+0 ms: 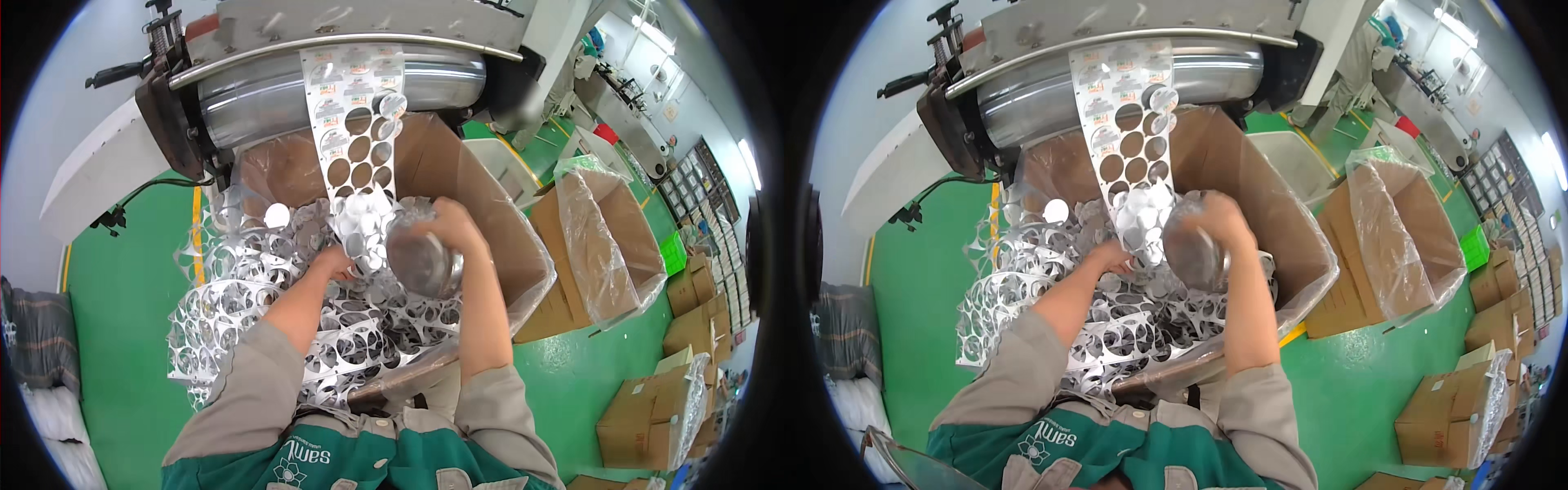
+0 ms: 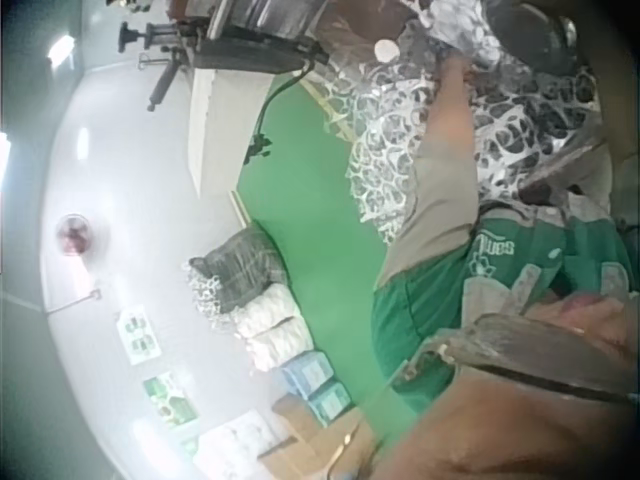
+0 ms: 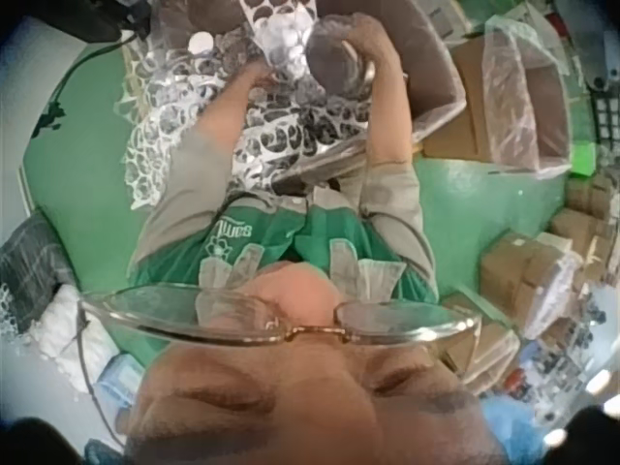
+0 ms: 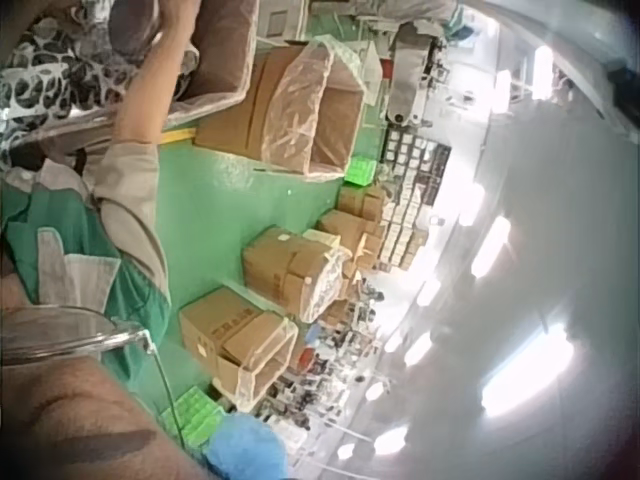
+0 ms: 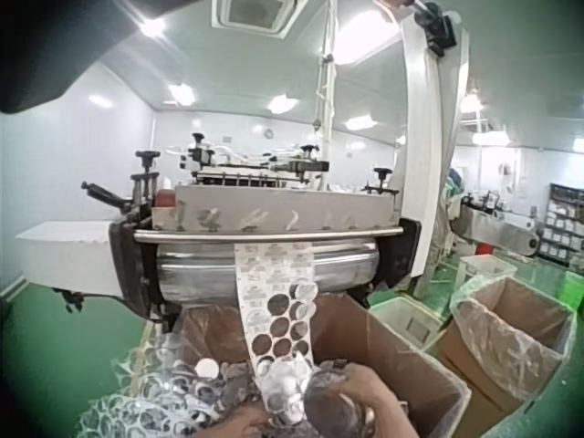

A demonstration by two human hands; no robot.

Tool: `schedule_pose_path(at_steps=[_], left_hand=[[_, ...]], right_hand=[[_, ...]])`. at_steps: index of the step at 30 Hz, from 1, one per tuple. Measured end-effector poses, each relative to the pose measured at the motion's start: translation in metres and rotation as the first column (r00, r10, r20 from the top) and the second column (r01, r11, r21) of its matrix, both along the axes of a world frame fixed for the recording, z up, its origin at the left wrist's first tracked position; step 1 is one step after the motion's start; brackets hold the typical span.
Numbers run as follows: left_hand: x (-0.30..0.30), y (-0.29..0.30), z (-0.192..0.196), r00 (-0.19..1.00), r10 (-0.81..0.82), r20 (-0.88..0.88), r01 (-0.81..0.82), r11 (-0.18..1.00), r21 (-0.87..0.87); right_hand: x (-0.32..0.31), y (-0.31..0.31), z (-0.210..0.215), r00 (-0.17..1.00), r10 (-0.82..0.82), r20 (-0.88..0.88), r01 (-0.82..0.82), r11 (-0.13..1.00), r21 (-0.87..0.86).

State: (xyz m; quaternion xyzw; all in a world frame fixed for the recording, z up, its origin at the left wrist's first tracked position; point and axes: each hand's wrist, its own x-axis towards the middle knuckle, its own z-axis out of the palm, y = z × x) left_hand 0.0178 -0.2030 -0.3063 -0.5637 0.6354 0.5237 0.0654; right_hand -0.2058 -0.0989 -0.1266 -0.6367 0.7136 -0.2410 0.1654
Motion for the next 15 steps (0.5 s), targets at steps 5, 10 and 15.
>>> schedule_pose_path(at_steps=[5, 10, 15], left_hand=[[0.004, -0.005, -0.036, 0.931, -0.317, 0.178, 0.31, 0.948, 0.07], [0.003, -0.008, -0.047, 0.887, -0.397, 0.237, 0.421, 0.905, -0.062], [-0.008, -0.005, 0.016, 0.996, -0.074, 0.05, 0.07, 0.995, 0.07]], right_hand=[[0.014, -0.019, 0.022, 0.155, 0.282, 0.947, 0.169, 0.937, -0.306], [-0.021, -0.044, -0.112, 0.828, -0.513, 0.227, 0.494, 0.858, 0.137], [-0.044, -0.018, -0.075, 0.913, -0.407, -0.046, 0.404, 0.913, -0.059]])
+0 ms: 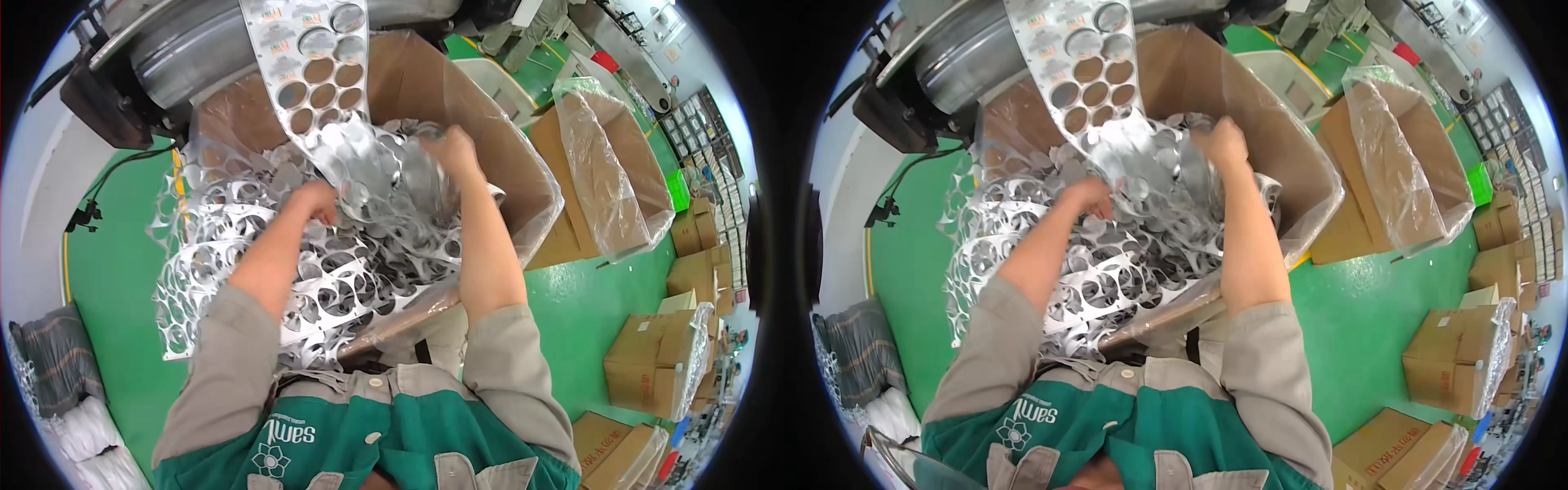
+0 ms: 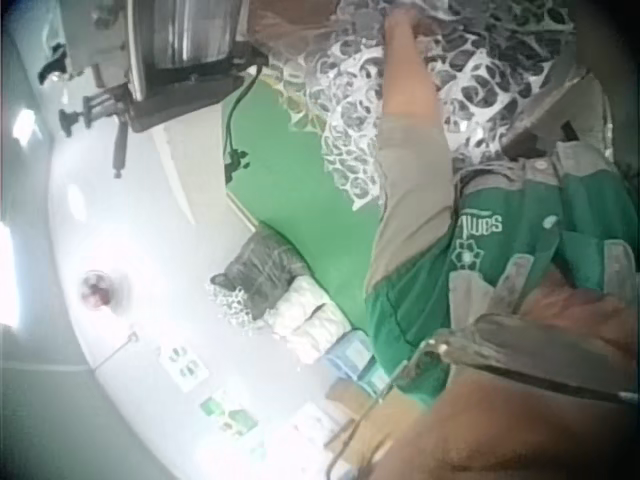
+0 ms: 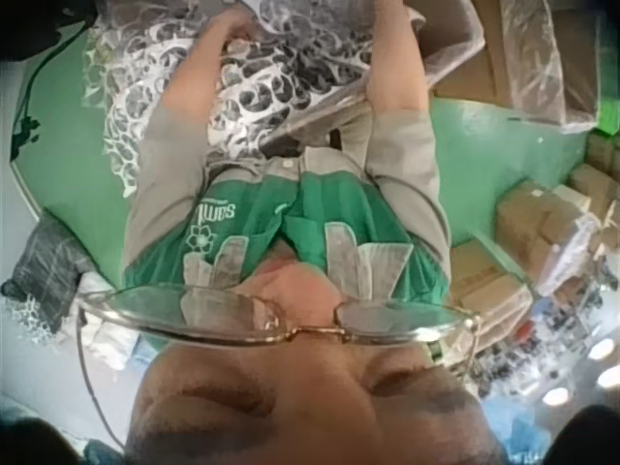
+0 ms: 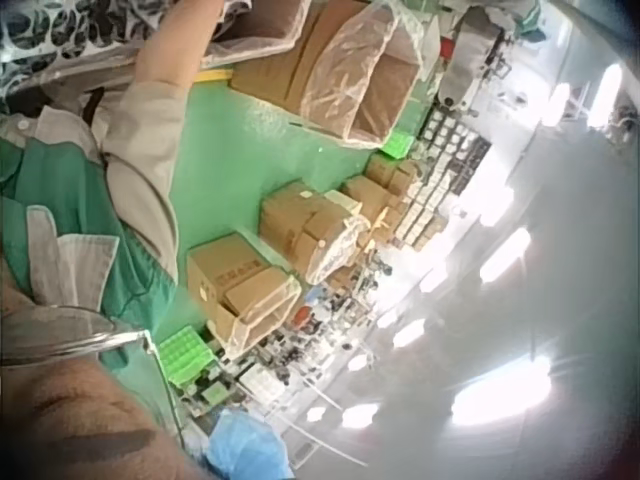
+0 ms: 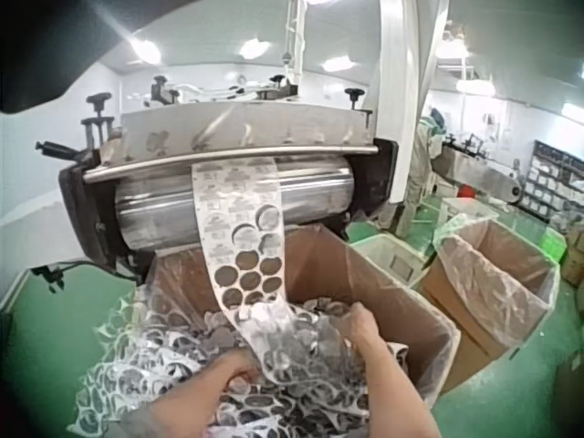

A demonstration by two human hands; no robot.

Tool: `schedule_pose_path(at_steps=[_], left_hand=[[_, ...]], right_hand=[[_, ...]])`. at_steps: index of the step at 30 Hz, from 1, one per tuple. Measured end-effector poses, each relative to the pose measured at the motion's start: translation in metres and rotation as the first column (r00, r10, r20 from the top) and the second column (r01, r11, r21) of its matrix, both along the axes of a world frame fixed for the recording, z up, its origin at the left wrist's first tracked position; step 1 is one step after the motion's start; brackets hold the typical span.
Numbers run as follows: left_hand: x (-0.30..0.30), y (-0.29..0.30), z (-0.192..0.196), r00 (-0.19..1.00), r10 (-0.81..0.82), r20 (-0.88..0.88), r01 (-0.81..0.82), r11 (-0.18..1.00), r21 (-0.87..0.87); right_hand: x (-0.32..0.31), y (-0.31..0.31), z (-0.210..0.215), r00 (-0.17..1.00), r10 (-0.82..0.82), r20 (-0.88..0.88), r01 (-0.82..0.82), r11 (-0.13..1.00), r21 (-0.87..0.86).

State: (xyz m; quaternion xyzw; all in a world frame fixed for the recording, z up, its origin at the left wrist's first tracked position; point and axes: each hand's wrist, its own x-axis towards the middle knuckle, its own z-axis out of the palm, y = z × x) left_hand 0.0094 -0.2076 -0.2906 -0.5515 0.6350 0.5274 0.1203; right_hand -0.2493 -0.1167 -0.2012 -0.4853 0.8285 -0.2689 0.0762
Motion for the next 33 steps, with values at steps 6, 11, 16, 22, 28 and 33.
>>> schedule_pose_path(at_steps=[6, 11, 16, 22, 28, 33], left_hand=[[-0.07, 0.048, 0.106, 0.737, -0.033, -0.675, 0.252, 0.94, 0.229], [-0.115, 0.093, 0.126, 0.577, -0.209, -0.789, 0.432, 0.899, 0.078], [-0.174, 0.175, 0.036, 0.525, -0.835, -0.164, 0.561, 0.484, -0.672], [-0.159, 0.189, -0.025, 0.393, -0.91, 0.131, 0.849, 0.304, -0.432], [-0.081, 0.061, 0.149, 0.482, -0.861, -0.161, 0.552, 0.441, -0.708], [0.038, 0.065, 0.297, 0.825, -0.451, -0.34, 0.149, 0.755, -0.639]], right_hand=[[-0.034, 0.021, 0.058, 0.841, 0.061, 0.538, 0.345, 0.704, -0.62], [-0.047, 0.034, 0.06, 0.799, 0.044, 0.6, 0.445, 0.628, -0.638], [-0.036, 0.034, 0.067, 0.771, -0.004, 0.637, 0.479, 0.663, -0.575], [-0.043, 0.032, 0.058, 0.839, 0.015, 0.544, 0.418, 0.621, -0.663], [-0.059, 0.048, 0.075, 0.444, 0.537, 0.718, 0.578, 0.441, -0.687], [-0.032, 0.066, 0.097, -0.208, 0.917, 0.339, 0.46, 0.398, -0.794]])
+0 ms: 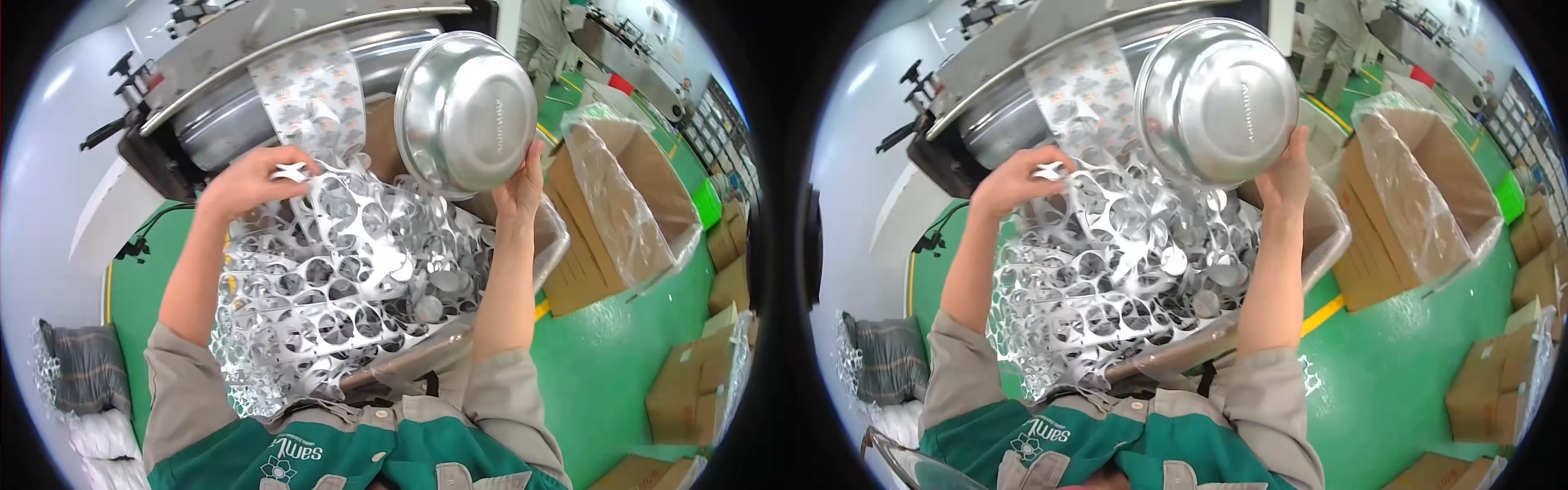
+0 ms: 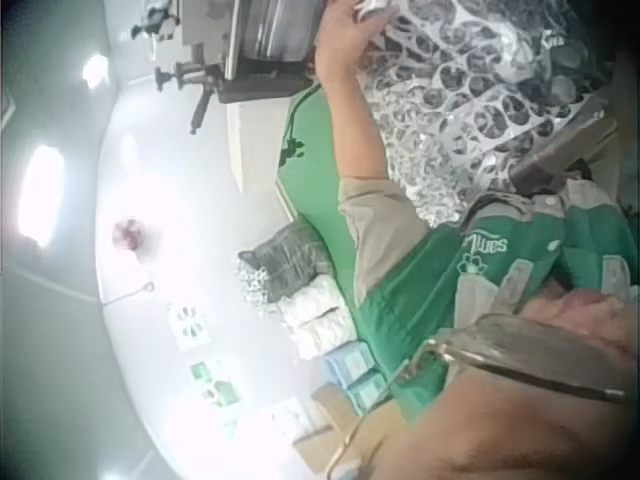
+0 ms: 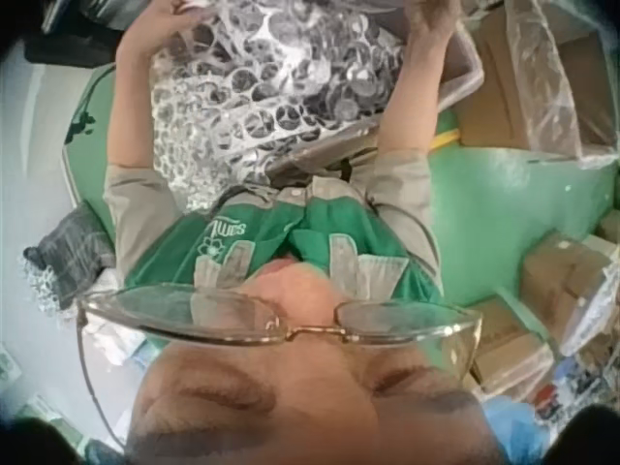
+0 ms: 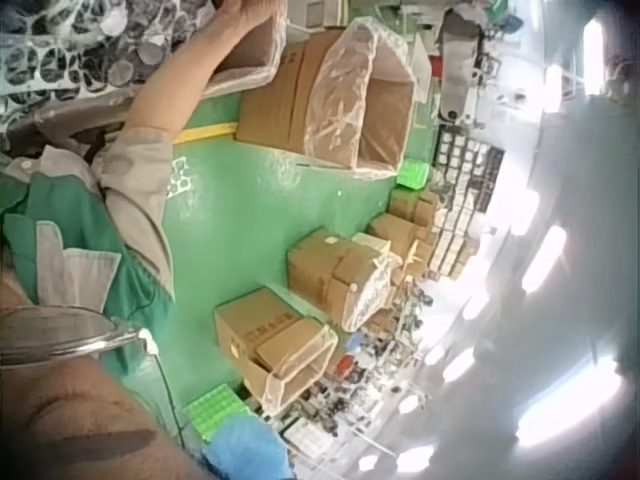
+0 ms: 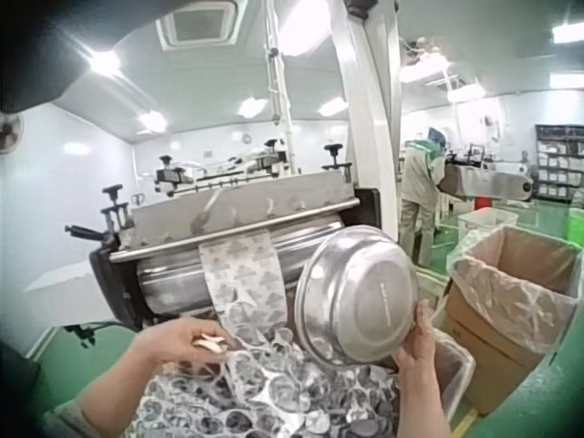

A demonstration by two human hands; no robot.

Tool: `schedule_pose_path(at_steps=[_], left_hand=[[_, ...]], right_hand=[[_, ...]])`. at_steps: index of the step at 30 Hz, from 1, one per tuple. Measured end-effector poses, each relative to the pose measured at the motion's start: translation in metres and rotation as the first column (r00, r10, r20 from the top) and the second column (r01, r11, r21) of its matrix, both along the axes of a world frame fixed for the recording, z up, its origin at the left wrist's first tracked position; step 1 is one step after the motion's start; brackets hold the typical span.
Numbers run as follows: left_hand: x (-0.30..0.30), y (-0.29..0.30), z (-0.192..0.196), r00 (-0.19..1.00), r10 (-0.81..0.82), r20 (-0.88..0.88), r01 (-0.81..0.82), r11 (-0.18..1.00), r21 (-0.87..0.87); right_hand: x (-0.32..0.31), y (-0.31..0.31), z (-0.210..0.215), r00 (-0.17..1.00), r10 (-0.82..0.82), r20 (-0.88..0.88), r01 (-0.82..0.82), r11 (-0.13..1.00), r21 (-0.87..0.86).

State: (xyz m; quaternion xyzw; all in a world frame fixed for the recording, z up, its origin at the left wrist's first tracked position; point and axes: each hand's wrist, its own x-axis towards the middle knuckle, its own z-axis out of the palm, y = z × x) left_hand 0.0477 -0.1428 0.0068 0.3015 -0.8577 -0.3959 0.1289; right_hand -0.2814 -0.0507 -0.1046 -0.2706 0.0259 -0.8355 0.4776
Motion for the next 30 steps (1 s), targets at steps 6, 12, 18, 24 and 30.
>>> schedule_pose_path(at_steps=[6, 12, 18, 24, 30], left_hand=[[0.114, 0.012, 0.008, 0.85, 0.114, -0.514, 0.032, 0.963, 0.266], [0.171, 0.035, -0.012, 0.877, 0.264, -0.402, -0.225, 0.964, 0.141], [0.186, 0.071, -0.031, 0.861, 0.279, -0.425, -0.216, 0.958, 0.19], [0.209, 0.075, -0.018, 0.404, 0.27, -0.874, -0.039, 0.96, 0.279], [0.247, 0.074, -0.026, 0.51, 0.443, -0.737, -0.301, 0.895, 0.329]], right_hand=[[0.061, -0.051, -0.069, 0.149, 0.707, -0.691, 0.412, 0.591, 0.693], [0.068, -0.047, -0.056, -0.603, 0.62, -0.502, 0.679, 0.729, 0.083], [0.068, -0.067, 0.016, 0.674, 0.361, -0.644, -0.087, 0.905, 0.417], [0.091, -0.129, -0.177, 0.504, 0.354, -0.788, 0.612, 0.497, 0.615], [0.034, -0.144, -0.175, 0.255, 0.684, -0.683, 0.572, 0.462, 0.677]])
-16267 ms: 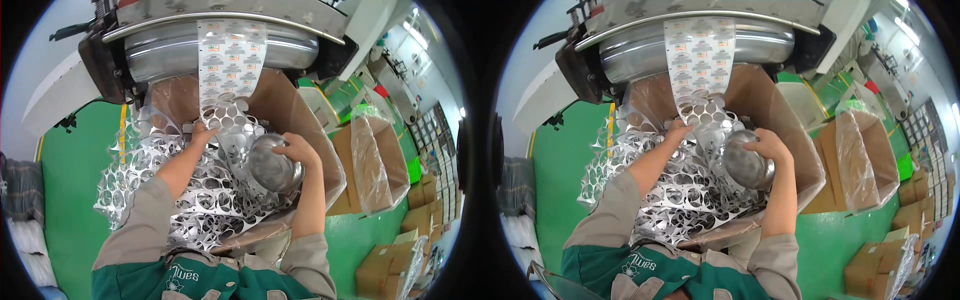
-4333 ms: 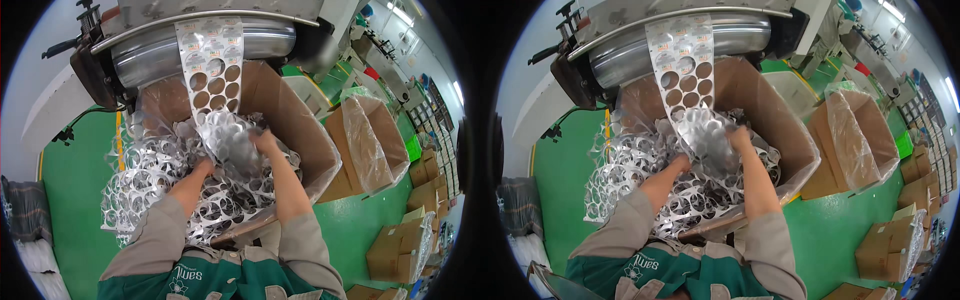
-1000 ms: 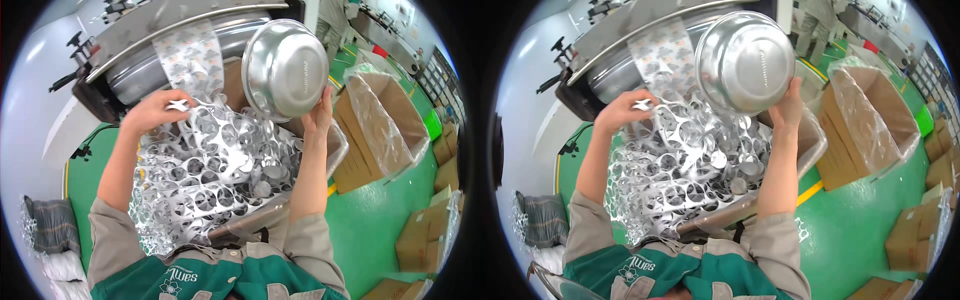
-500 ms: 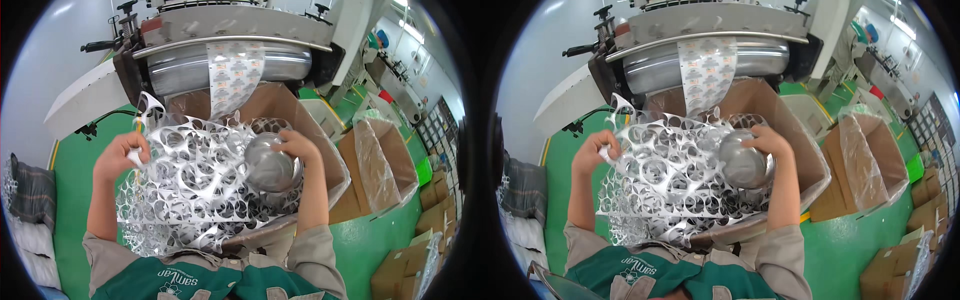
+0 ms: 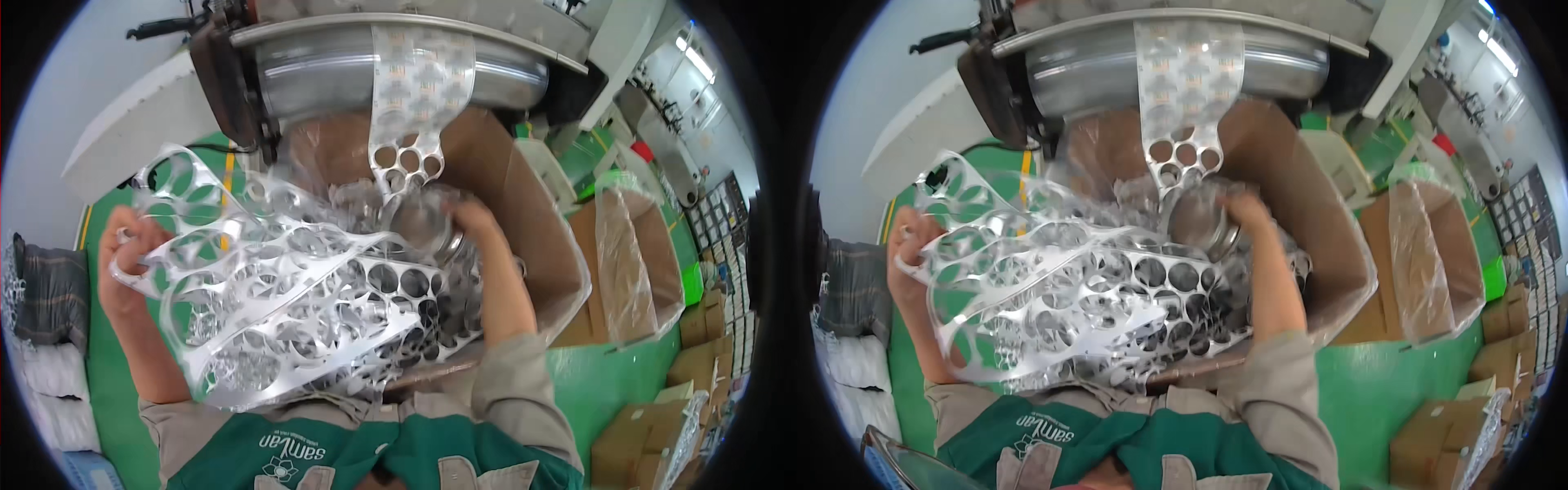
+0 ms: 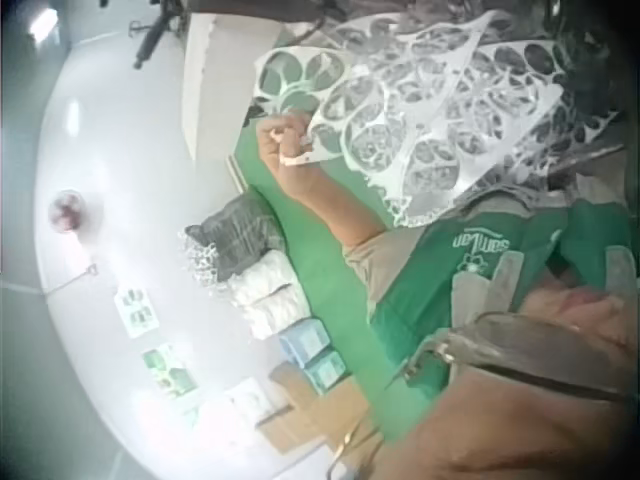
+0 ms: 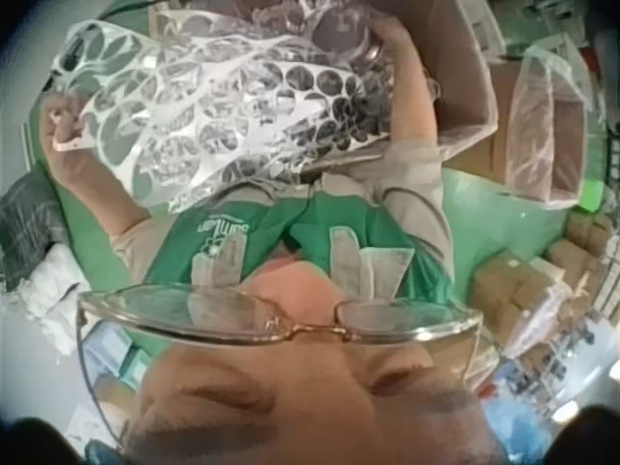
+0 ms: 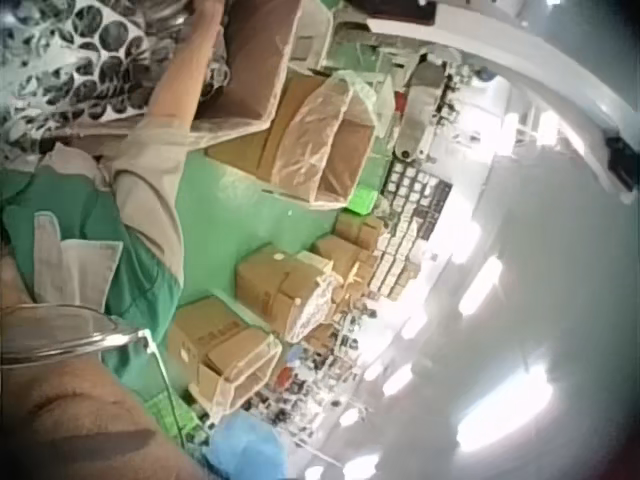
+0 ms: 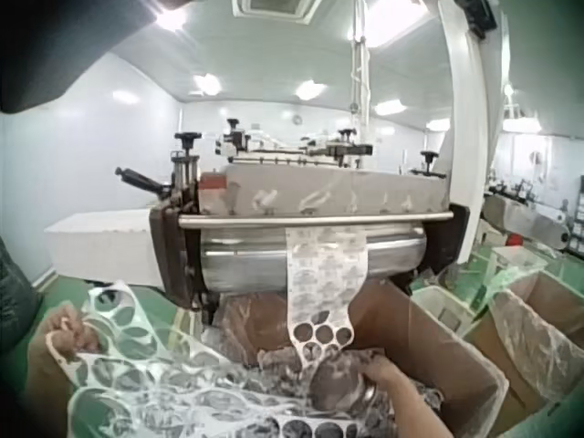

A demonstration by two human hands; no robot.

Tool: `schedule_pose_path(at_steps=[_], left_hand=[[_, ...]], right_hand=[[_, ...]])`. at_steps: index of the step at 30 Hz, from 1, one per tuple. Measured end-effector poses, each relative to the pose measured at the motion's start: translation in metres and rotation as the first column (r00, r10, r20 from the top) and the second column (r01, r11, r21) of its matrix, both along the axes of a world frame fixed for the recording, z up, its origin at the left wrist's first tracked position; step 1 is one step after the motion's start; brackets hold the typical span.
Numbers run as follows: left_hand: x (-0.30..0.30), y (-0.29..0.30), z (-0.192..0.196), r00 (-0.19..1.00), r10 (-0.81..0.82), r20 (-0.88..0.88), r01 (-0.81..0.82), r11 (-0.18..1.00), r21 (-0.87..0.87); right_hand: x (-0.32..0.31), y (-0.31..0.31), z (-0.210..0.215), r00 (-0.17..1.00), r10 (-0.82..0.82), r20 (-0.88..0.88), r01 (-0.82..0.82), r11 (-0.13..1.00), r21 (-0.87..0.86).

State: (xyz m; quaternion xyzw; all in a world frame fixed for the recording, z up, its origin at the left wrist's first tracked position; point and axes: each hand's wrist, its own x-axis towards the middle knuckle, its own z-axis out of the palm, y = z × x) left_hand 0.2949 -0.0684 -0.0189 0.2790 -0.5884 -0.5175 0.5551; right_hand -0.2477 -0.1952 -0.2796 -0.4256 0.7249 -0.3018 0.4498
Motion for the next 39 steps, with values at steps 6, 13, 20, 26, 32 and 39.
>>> schedule_pose_path(at_steps=[6, 13, 20, 26, 32, 39], left_hand=[[0.011, 0.035, 0.007, 0.986, 0.104, -0.131, -0.125, 0.978, -0.17], [0.068, 0.064, 0.007, 0.949, 0.065, -0.307, -0.145, 0.958, -0.247], [0.301, 0.11, -0.184, 0.724, 0.657, 0.21, -0.687, 0.663, 0.298], [0.291, 0.178, -0.307, 0.846, 0.382, 0.372, -0.439, 0.103, 0.892], [0.318, 0.177, -0.261, 0.504, -0.121, 0.855, -0.811, 0.274, 0.517], [0.103, 0.05, -0.033, 0.489, 0.379, 0.786, -0.461, 0.877, -0.136]], right_hand=[[0.064, 0.088, 0.238, 0.98, 0.107, 0.17, 0.013, 0.81, -0.586], [0.046, 0.051, 0.075, 0.917, 0.282, -0.281, -0.361, 0.888, -0.284], [0.009, 0.057, 0.058, 0.577, 0.477, -0.663, -0.477, 0.856, 0.2], [0.036, 0.074, 0.153, 0.719, 0.521, -0.46, -0.59, 0.807, -0.008], [0.06, 0.032, 0.118, 0.306, 0.324, 0.895, 0.262, 0.875, -0.406], [0.01, 0.013, -0.053, 0.96, 0.027, -0.28, -0.038, 0.999, -0.033]])
